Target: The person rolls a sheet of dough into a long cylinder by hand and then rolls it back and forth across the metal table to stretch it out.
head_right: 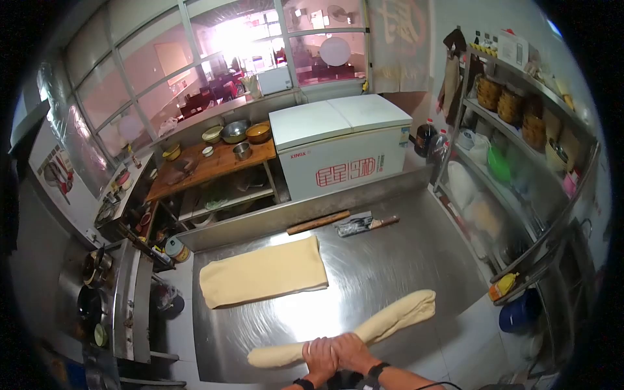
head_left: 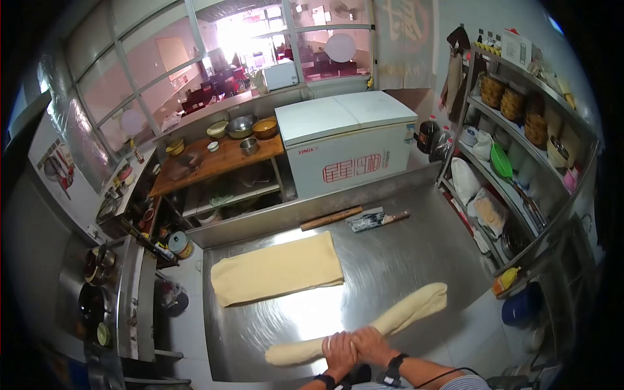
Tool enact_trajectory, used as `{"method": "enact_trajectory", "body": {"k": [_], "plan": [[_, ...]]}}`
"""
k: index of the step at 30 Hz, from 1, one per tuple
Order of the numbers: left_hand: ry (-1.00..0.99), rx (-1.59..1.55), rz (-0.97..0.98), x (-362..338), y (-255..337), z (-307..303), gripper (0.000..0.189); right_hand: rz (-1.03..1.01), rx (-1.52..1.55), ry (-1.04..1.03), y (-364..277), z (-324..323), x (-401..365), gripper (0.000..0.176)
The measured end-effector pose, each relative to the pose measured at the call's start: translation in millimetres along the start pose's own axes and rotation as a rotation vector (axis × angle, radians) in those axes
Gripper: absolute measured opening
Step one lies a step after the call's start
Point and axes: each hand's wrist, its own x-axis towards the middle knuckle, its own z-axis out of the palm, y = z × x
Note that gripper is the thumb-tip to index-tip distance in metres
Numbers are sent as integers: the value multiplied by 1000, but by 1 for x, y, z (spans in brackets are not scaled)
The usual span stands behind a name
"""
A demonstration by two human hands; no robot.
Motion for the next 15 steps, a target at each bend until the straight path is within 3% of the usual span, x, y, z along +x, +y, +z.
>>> {"method": "enact_trajectory", "body": {"k": [3,12,15], "plan": [[48,55,64,4,-16,14,42,-138,-28,162,11,12,11,25],[-78,6,-170,92,-37,19,24,-43,112,-120,73,24,90,22],[-295,87,-283,125,-36,8,39,-17,113,-214,92,32,116,23]]}}
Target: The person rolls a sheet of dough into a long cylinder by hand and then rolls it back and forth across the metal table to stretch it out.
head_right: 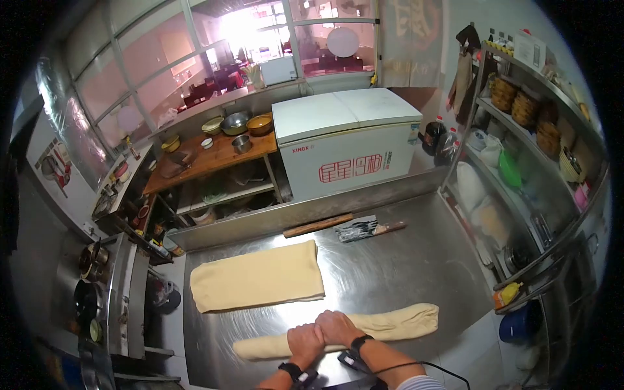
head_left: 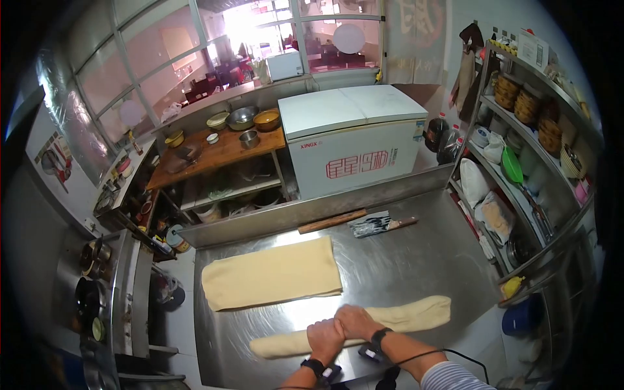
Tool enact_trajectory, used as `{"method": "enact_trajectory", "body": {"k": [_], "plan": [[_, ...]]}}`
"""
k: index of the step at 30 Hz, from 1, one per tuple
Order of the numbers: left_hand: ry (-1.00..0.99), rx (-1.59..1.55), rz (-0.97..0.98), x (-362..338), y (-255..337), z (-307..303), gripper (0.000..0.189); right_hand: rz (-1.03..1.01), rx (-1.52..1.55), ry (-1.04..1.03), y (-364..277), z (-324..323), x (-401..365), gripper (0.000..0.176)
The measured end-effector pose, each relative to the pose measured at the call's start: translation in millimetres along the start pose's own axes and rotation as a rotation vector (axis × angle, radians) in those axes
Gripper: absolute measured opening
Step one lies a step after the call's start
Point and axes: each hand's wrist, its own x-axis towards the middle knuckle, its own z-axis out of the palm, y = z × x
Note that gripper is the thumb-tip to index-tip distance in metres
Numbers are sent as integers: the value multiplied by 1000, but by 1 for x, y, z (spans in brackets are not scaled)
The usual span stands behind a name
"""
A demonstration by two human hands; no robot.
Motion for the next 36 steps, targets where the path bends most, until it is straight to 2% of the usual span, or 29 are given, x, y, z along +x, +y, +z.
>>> {"method": "enact_trajectory", "body": {"k": [3,4,5,6,7,8,9,10,11,12,13,14,15,17,19,20,21,22,24,25,29,31,32,33,34,36], "plan": [[82,-12,24,7,-17,21,42,-35,67,348,-12,-11,6,29],[100,-66,102,5,-21,18,41,-44,63,350,-15,-9,-1,29],[114,-117,184,2,-22,15,40,4,-177,331,-19,-6,-10,29],[114,-115,183,-7,-16,9,40,59,-413,303,-23,-3,-19,29],[121,-153,176,-20,-7,4,40,136,-324,-237,-58,-63,-33,28],[130,-193,173,-28,3,-2,40,144,-322,-237,-63,-67,-53,28],[74,-281,155,-44,17,1,27,107,-274,-130,-62,-62,-76,26],[101,-202,178,-65,40,6,18,67,-227,-24,-61,-57,-96,23],[251,-252,177,-86,54,25,22,54,-156,25,-58,-53,-117,23],[205,-240,123,-99,70,18,25,39,-86,73,-57,-46,-135,22],[295,-177,182,-108,70,31,28,38,-88,76,-56,-35,-145,22],[425,-104,238,-114,66,48,30,-93,-48,265,-52,-26,-151,22],[428,-79,253,-113,65,50,32,-224,-3,446,-46,-23,-151,22],[424,-48,268,-100,56,55,33,-243,-87,431,-25,-16,-132,19],[223,-63,135,-65,58,45,25,-262,-175,415,-5,-17,-105,16],[215,-64,130,-50,56,41,25,-214,-140,333,3,-19,-90,16],[232,-86,153,-35,51,38,17,-166,-104,251,8,-21,-76,15],[257,-109,180,-20,46,38,13,-167,-103,251,14,-24,-64,15],[289,-134,170,1,41,40,14,-93,18,172,23,-29,-44,13],[230,-72,159,11,40,36,15,-84,50,144,29,-33,-33,15],[159,0,113,41,38,31,20,-28,21,68,47,-40,1,17],[74,15,52,49,40,28,25,-17,-5,77,48,-50,11,17],[166,3,49,49,39,37,29,7,-21,72,42,-54,9,17],[154,3,106,43,34,44,29,70,51,299,44,-36,6,20],[145,2,166,37,34,41,30,70,52,296,37,-38,-8,20],[153,-31,125,20,49,31,28,25,-303,53,27,-47,-36,25]]}}
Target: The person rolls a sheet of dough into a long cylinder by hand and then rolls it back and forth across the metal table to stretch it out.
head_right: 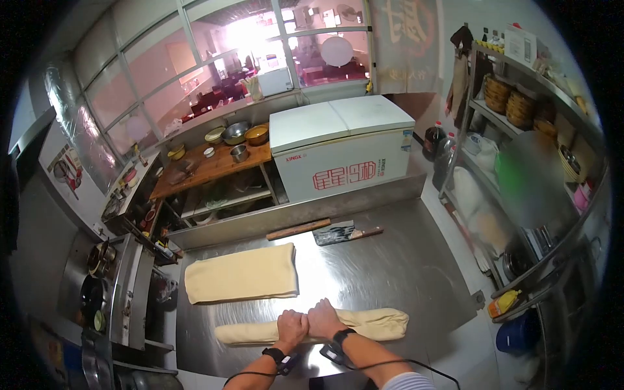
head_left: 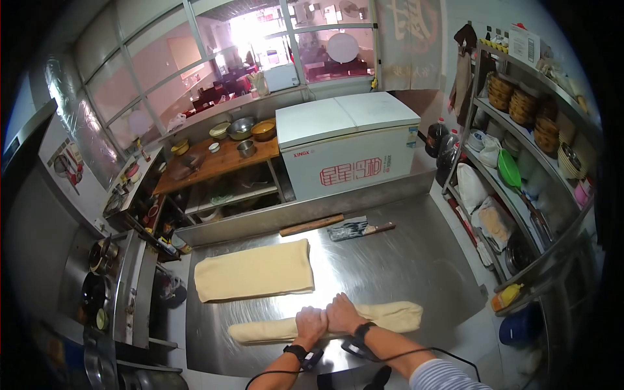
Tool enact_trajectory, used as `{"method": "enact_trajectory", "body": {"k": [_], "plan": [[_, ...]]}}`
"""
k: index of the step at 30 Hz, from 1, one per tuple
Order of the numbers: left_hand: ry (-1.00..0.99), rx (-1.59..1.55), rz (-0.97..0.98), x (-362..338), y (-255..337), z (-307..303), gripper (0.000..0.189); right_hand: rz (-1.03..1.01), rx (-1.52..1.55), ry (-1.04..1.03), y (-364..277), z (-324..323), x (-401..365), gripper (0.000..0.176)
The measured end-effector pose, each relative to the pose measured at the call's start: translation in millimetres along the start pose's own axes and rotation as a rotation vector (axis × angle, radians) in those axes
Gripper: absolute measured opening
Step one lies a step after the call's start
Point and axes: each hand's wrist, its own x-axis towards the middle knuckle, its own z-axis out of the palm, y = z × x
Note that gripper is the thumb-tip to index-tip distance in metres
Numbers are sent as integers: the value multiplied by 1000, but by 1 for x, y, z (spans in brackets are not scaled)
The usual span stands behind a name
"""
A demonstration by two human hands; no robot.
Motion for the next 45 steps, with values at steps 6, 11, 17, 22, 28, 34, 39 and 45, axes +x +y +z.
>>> {"method": "enact_trajectory", "body": {"k": [6,11,17,22,28,34,39,45], "plan": [[206,-106,-26,-95,78,13,30,-40,233,318,-31,-25,-127,10],[224,-32,16,-78,66,30,31,-149,201,310,-2,-6,-103,14],[175,-44,-6,5,40,39,22,-32,355,143,40,-6,-28,14],[-40,62,-123,54,33,39,25,21,406,165,60,-14,11,18],[4,36,-24,35,42,33,23,62,-99,151,39,-23,-20,22],[184,0,45,-63,106,21,33,38,236,232,7,-43,-143,15],[139,-19,102,-51,100,38,36,-27,183,308,32,-23,-126,18],[119,0,43,20,83,60,30,41,354,134,83,-10,-66,19]]}}
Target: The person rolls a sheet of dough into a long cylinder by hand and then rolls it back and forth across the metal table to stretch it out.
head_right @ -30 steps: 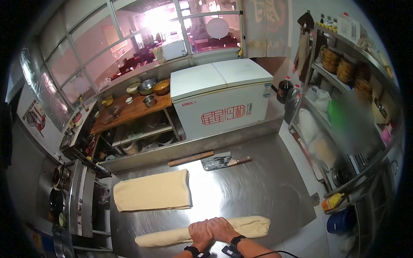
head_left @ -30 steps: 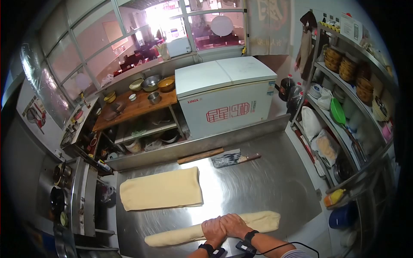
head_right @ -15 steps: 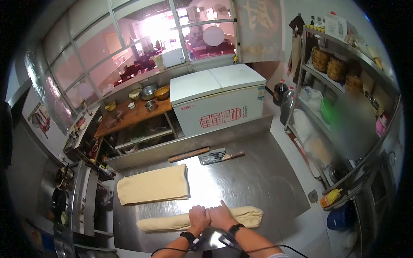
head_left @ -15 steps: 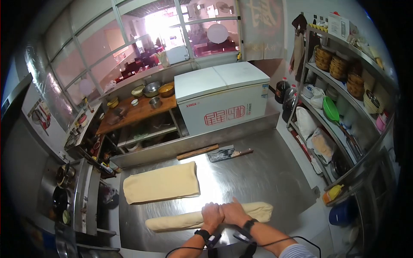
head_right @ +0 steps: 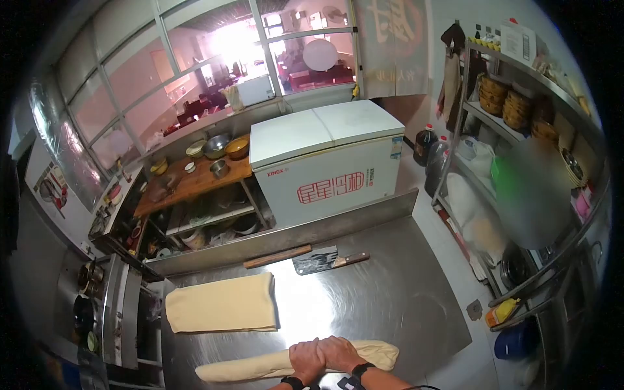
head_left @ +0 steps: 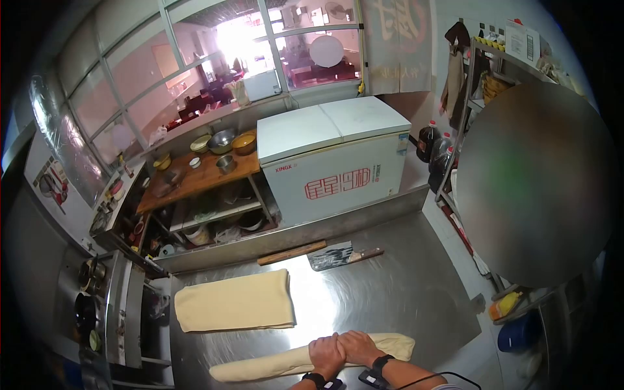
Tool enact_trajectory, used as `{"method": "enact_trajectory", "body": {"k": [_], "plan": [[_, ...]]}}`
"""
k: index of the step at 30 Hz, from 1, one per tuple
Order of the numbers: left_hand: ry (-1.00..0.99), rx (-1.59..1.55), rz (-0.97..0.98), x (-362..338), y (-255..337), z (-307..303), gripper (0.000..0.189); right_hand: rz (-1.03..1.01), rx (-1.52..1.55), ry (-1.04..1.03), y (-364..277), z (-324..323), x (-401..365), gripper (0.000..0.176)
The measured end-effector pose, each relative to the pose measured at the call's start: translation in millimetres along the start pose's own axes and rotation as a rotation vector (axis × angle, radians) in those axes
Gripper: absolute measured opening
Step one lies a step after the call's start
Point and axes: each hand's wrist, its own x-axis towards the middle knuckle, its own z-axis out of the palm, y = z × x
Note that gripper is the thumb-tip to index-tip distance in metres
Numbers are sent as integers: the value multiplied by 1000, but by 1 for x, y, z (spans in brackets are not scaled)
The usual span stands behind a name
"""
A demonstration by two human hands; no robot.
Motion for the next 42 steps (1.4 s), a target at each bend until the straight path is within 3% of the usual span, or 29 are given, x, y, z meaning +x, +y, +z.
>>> {"method": "enact_trajectory", "body": {"k": [5,7,8,9,11,14,16,19,21,23,25,30,34,35,37,39,42], "plan": [[-177,37,-62,42,0,-7,27,78,60,-66,2,-14,23,27],[-145,25,-88,46,-5,3,30,129,-4,115,4,-15,40,28],[-195,80,-1,41,-8,4,36,27,-203,355,23,18,36,31],[-189,78,1,37,-6,1,36,25,-208,358,13,5,29,31],[-95,-70,49,29,0,-8,42,248,-261,-369,-22,-34,12,46],[-169,-107,27,-6,53,-33,25,159,-228,-103,-44,-53,-57,35],[94,-129,125,-45,73,-34,17,33,-163,176,-46,-37,-106,24],[164,-167,245,-75,65,-17,19,-5,-290,255,-51,-13,-128,17],[4,-195,152,-85,59,2,29,-38,-282,253,-32,-7,-116,16],[53,-150,162,-51,58,9,28,-79,-292,258,-8,-19,-85,16],[101,-78,142,-6,56,11,17,-49,-149,129,12,-35,-51,16],[-136,0,49,41,45,29,21,37,-82,51,53,-23,-17,19],[-144,17,18,68,39,40,26,115,-15,-4,61,-30,8,27],[-127,-9,14,68,40,38,28,108,-49,77,57,-31,10,28],[-157,-27,-2,60,43,36,27,97,-94,168,52,-32,1,30],[-85,-31,154,45,50,20,23,139,-381,10,45,-26,-27,31],[-93,-108,182,7,85,-10,18,105,-301,-84,-15,-77,-90,27]]}}
